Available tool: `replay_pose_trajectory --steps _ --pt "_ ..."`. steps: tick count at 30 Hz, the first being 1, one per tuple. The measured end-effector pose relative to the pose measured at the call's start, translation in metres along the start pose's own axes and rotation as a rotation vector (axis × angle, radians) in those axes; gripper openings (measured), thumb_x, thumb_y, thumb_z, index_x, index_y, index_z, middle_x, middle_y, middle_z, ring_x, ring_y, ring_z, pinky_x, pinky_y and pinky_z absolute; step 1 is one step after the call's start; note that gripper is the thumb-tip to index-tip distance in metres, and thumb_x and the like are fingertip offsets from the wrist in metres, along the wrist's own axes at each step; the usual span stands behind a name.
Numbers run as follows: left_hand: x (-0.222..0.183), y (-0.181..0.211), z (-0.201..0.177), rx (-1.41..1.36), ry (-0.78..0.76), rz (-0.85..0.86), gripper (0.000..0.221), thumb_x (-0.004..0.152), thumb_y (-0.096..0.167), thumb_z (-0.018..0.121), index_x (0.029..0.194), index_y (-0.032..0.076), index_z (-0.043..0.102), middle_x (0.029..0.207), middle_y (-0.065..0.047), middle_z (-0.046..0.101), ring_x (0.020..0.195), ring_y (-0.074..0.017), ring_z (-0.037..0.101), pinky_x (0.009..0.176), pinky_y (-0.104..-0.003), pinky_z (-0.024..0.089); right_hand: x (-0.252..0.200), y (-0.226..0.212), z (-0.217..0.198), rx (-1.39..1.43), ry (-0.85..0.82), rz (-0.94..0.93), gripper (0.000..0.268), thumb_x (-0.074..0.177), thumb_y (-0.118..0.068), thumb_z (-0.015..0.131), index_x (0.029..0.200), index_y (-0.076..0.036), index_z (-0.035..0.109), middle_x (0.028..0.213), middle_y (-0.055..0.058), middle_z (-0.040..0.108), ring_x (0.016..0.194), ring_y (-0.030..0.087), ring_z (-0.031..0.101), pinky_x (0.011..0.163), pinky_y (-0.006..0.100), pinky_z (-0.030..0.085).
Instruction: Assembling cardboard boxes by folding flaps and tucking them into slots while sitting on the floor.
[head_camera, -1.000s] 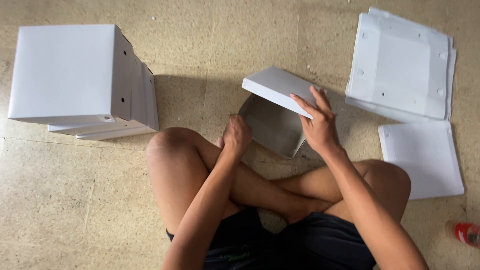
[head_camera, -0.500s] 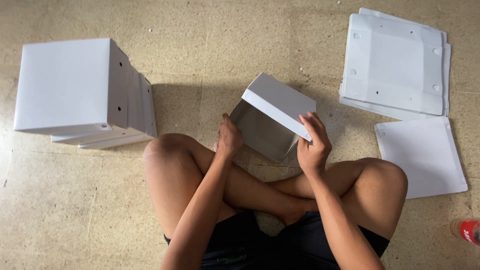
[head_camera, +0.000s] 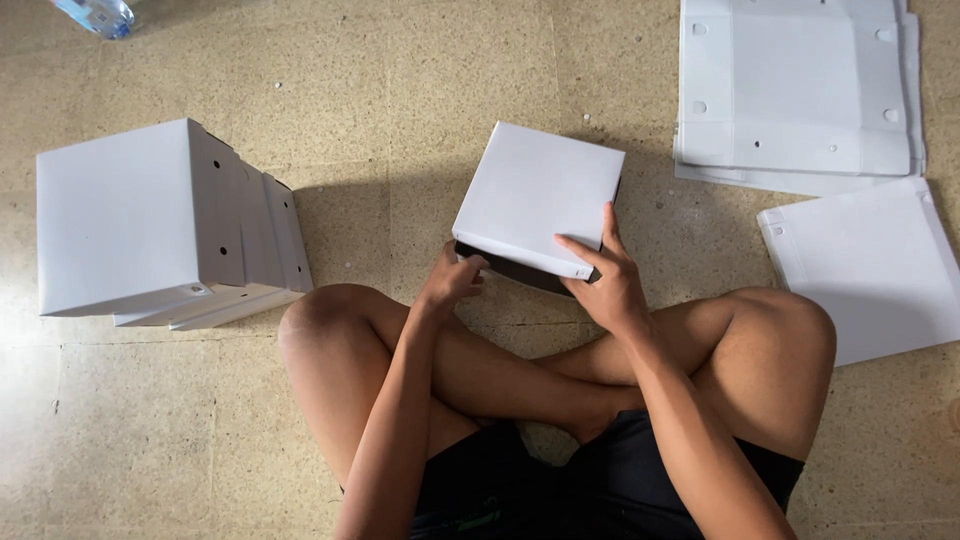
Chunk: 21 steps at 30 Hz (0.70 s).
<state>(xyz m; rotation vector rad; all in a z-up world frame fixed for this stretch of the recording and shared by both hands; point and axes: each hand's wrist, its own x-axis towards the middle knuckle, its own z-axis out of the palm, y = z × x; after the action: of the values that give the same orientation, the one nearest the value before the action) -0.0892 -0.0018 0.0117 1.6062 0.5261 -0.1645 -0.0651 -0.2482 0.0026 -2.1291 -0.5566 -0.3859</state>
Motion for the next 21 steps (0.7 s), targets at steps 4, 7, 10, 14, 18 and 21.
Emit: replay_pose_trajectory --steps 4,7,10,14,18,21 --pt "-0.001 0.020 -0.001 0.360 0.003 0.231 0.110 0.067 0.022 0.093 0.152 -0.004 0.028 0.143 -0.044 0.024 0.136 -0.0659 0.031 0.112 -0.067 0.037 0.001 -0.003 -0.003 0.048 -0.046 0.072 0.057 0.073 -0.004 0.084 0.125 -0.027 0.074 0.159 0.038 0.021 0.136 0.056 0.040 0.108 0.059 0.041" --pt "-0.014 0.037 0.001 0.283 -0.072 0.332 0.131 0.062 0.003 0.093 0.159 0.000 0.005 0.149 -0.048 0.026 0.139 -0.0670 0.024 0.116 -0.071 0.025 0.002 -0.002 -0.004 0.045 -0.033 0.092 0.057 0.073 -0.011 0.087 0.126 -0.028 0.073 0.161 0.038 0.013 0.137 0.056 0.040 0.111 0.058 0.040" --pt "-0.004 0.027 0.005 0.308 -0.044 0.364 0.139 0.059 -0.005 0.092 0.160 0.012 -0.002 0.151 -0.045 0.029 0.138 -0.0655 0.029 0.116 -0.071 0.027 -0.002 0.008 -0.002 0.079 -0.032 0.101 0.056 0.073 -0.017 0.090 0.124 -0.030 0.074 0.159 0.040 0.017 0.134 0.055 0.042 0.110 0.057 0.041" --pt "0.007 0.022 0.004 0.355 -0.002 0.387 0.120 0.066 0.003 0.091 0.160 0.017 0.017 0.145 -0.042 0.042 0.135 -0.0622 0.038 0.114 -0.066 0.034 -0.004 0.015 -0.002 0.082 -0.054 0.094 0.055 0.072 -0.019 0.091 0.123 -0.029 0.075 0.157 0.043 0.018 0.132 0.057 0.044 0.109 0.058 0.041" --pt "0.026 -0.001 0.000 0.461 0.025 0.404 0.111 0.064 0.018 0.095 0.156 0.030 0.034 0.134 -0.029 0.058 0.123 -0.0509 0.058 0.102 -0.056 0.050 -0.006 0.008 -0.004 0.032 -0.080 0.081 0.055 0.073 -0.024 0.091 0.125 -0.029 0.074 0.157 0.041 0.019 0.133 0.054 0.044 0.109 0.055 0.043" --pt "0.030 -0.009 -0.001 0.373 -0.010 0.451 0.110 0.065 0.008 0.092 0.157 0.025 0.034 0.135 -0.031 0.058 0.121 -0.0520 0.059 0.098 -0.057 0.052 -0.003 -0.006 -0.009 0.021 -0.081 0.086 0.055 0.073 -0.023 0.090 0.125 -0.028 0.074 0.158 0.042 0.017 0.134 0.054 0.043 0.110 0.056 0.042"
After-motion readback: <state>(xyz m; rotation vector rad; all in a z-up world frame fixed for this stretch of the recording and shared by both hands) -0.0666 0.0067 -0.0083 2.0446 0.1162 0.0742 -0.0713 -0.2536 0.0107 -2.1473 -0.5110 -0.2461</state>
